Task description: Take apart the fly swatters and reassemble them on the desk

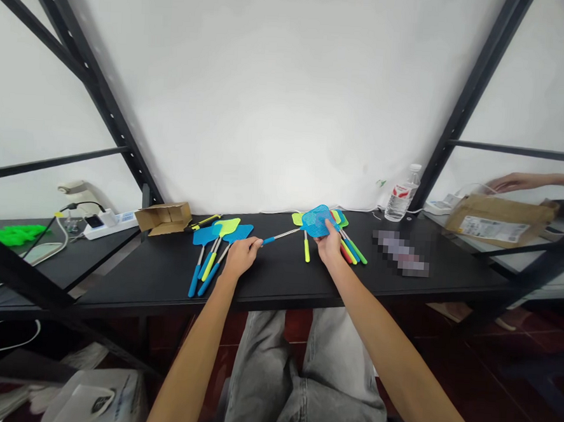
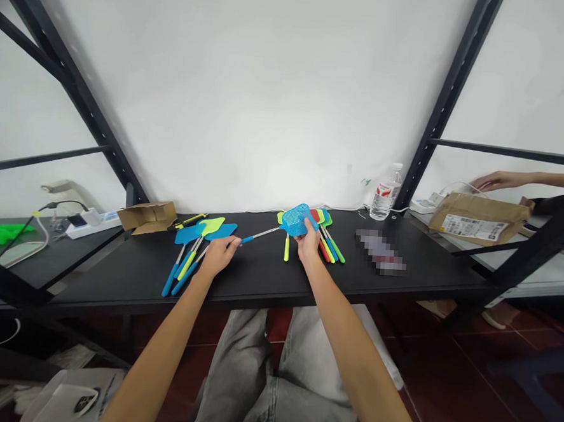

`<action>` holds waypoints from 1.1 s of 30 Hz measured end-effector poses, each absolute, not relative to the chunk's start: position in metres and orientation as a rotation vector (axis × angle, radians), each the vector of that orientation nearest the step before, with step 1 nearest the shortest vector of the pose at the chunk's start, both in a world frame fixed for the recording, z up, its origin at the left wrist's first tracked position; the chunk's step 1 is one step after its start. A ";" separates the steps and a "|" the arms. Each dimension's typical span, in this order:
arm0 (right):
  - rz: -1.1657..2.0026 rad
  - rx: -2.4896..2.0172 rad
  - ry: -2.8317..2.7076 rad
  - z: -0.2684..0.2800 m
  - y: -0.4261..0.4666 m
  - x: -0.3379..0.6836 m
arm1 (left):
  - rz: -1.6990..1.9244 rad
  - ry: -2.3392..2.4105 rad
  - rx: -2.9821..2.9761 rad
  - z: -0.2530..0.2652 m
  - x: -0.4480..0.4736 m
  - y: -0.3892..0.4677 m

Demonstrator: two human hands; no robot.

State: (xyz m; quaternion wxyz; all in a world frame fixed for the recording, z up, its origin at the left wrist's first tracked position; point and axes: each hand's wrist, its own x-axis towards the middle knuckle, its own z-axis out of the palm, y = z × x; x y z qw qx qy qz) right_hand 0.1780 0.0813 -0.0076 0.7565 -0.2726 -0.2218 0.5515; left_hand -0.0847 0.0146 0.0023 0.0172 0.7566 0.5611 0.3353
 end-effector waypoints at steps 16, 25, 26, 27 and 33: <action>1.129 -0.763 -1.135 -0.012 0.071 0.169 | 1.146 1.673 2.313 0.000 -0.083 0.013; 1.157 -0.759 -1.106 -0.012 0.072 0.168 | 1.011 1.715 2.337 0.006 -0.080 0.009; 1.167 -0.757 -1.078 -0.012 0.072 0.168 | 1.014 1.707 2.337 0.006 -0.079 0.008; 1.176 -0.751 -1.042 -0.012 0.074 0.169 | 1.021 1.696 2.333 0.006 -0.079 0.008; 1.184 -0.685 -0.851 -0.012 0.079 0.170 | 1.041 1.696 2.287 0.001 -0.081 0.013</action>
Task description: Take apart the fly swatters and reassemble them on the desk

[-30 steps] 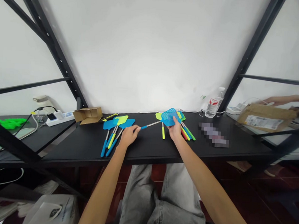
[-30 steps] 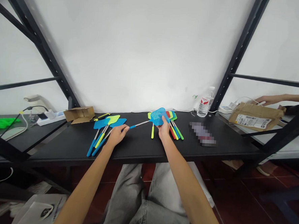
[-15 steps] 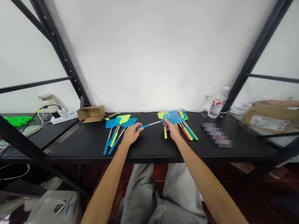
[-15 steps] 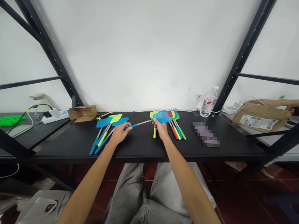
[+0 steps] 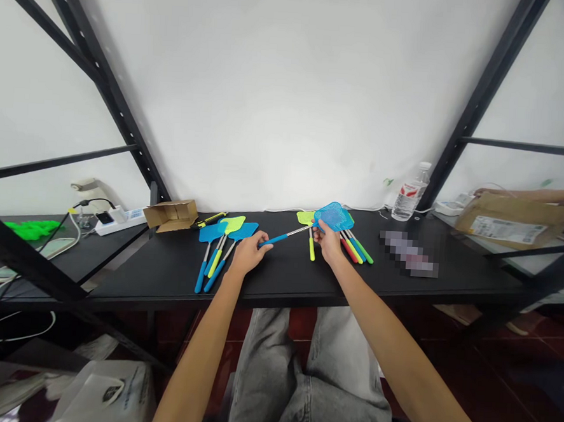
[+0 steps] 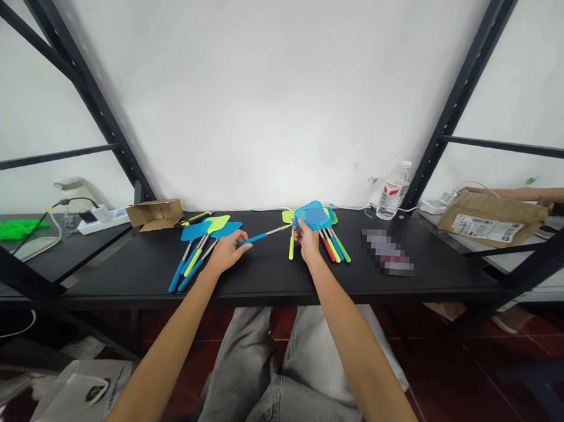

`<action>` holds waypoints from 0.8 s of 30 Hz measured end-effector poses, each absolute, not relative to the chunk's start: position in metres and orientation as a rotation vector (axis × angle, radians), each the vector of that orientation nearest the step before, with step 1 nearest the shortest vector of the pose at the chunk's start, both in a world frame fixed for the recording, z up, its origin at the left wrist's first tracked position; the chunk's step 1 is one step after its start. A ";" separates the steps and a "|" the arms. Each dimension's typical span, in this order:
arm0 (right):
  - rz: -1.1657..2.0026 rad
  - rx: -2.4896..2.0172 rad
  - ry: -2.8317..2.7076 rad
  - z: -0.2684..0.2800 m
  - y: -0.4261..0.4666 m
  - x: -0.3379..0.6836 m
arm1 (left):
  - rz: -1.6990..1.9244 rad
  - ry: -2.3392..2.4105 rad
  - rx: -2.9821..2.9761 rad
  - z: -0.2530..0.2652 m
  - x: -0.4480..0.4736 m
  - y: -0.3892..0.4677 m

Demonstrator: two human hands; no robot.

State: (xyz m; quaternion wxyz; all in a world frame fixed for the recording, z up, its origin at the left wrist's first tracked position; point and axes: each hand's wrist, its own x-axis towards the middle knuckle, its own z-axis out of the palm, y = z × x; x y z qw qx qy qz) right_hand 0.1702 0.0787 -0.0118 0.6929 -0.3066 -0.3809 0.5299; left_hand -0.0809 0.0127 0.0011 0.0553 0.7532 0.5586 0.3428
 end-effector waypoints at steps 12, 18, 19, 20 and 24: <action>1.199 -0.677 -0.843 -0.010 0.077 0.171 | 1.019 1.698 2.293 0.007 -0.078 0.009; 1.209 -0.680 -0.787 -0.008 0.076 0.171 | 1.050 1.672 2.280 0.002 -0.081 0.011; 1.210 -0.677 -0.788 -0.008 0.076 0.171 | 1.045 1.667 2.288 0.002 -0.081 0.011; 1.210 -0.674 -0.789 -0.008 0.076 0.171 | 1.040 1.663 2.296 0.003 -0.081 0.012; 1.211 -0.673 -0.810 -0.010 0.077 0.171 | 0.977 1.649 2.333 0.006 -0.081 0.011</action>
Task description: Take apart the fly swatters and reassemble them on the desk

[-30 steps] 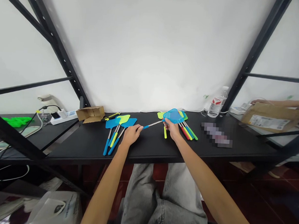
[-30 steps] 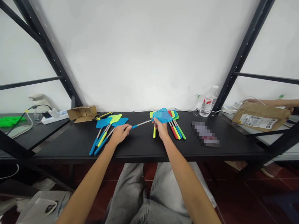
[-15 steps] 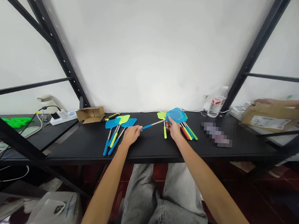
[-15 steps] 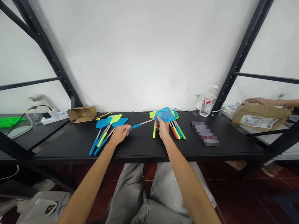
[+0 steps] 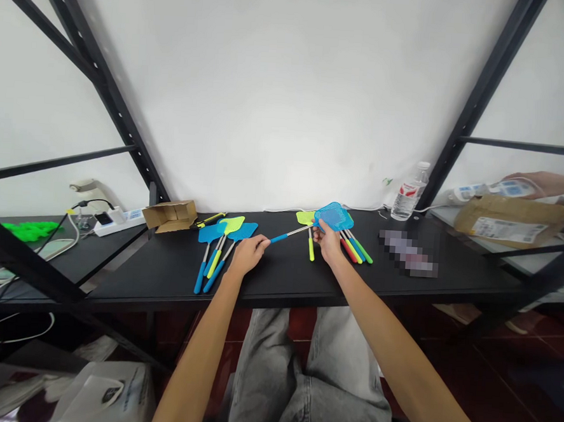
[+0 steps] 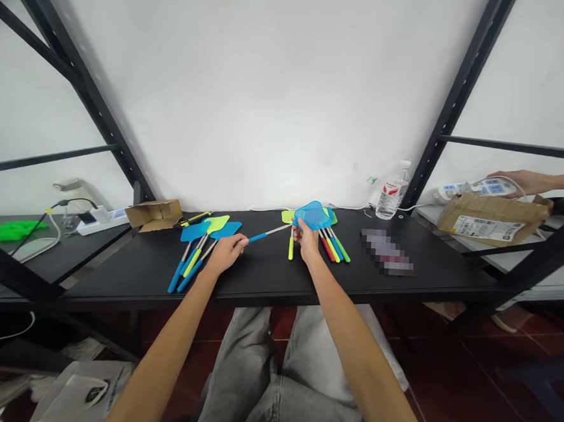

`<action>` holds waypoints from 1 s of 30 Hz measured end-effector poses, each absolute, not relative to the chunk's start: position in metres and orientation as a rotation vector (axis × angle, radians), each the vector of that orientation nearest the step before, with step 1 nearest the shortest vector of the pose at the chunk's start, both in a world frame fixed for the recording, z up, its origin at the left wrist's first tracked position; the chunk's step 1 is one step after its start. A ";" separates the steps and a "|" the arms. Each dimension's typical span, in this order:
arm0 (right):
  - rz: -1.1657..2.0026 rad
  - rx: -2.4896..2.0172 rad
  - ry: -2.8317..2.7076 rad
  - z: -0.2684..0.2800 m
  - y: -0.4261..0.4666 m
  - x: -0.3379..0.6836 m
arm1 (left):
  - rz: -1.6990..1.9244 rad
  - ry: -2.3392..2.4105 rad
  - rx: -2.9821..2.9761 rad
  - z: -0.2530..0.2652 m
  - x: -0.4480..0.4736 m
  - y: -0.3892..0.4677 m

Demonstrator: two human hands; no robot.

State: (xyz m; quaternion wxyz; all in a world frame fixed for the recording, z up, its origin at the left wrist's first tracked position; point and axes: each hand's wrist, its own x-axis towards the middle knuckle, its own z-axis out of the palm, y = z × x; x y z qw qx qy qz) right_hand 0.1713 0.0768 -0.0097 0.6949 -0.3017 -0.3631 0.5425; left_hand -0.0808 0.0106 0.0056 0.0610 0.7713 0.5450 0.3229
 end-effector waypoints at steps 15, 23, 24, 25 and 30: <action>1.233 -0.627 -1.062 -0.011 0.071 0.174 | 0.917 1.668 2.344 0.001 -0.081 0.017; 1.274 -0.658 -1.136 -0.007 0.067 0.169 | 0.897 1.676 2.353 0.001 -0.074 0.014; 1.264 -0.668 -1.185 -0.007 0.067 0.168 | 0.894 1.663 2.361 0.002 -0.070 0.012; 1.250 -0.681 -1.236 -0.008 0.066 0.167 | 0.883 1.645 2.380 0.002 -0.064 0.010; 1.222 -0.721 -1.304 -0.008 0.064 0.161 | 0.799 1.646 2.482 0.005 -0.043 0.001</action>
